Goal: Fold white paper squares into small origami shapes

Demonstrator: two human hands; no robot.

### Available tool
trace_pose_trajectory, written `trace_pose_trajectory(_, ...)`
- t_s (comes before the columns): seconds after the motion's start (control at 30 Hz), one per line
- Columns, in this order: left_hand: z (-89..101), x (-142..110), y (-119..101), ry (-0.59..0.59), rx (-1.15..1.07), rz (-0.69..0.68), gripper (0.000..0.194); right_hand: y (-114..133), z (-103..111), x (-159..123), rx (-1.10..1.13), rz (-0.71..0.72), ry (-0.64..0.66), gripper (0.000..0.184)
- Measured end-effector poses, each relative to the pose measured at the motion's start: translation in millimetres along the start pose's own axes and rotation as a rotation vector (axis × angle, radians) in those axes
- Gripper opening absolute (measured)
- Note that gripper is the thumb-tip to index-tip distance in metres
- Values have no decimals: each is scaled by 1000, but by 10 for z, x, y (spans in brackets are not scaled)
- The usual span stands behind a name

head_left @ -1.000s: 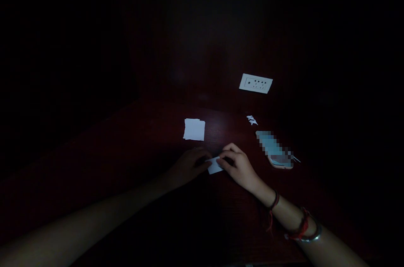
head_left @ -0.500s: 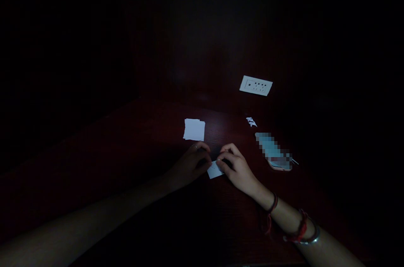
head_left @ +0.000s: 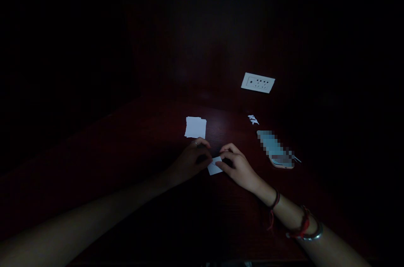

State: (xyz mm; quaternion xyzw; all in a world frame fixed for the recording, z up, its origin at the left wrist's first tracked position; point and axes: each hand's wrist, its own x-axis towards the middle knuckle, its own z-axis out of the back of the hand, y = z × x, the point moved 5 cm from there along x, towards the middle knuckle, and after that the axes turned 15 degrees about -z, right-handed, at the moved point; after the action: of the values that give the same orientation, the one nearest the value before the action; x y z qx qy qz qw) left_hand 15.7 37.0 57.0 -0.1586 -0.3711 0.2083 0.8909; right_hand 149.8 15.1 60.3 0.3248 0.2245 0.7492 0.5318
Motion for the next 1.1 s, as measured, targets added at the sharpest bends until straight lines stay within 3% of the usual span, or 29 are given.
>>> trace_pose_trajectory(0.33,-21,-2,1,13,-23,-3,10,42,-13,-2,-31,7,27,5)
trace_pose_trajectory(0.73,-27,-30,71,29,-70,-40,10,-32,36,-21,-22,-13,-93,6)
trace_pose_trajectory(1.1,11,8,-66,46,14,-68,9,4,-3,-2,37,6,-1,5)
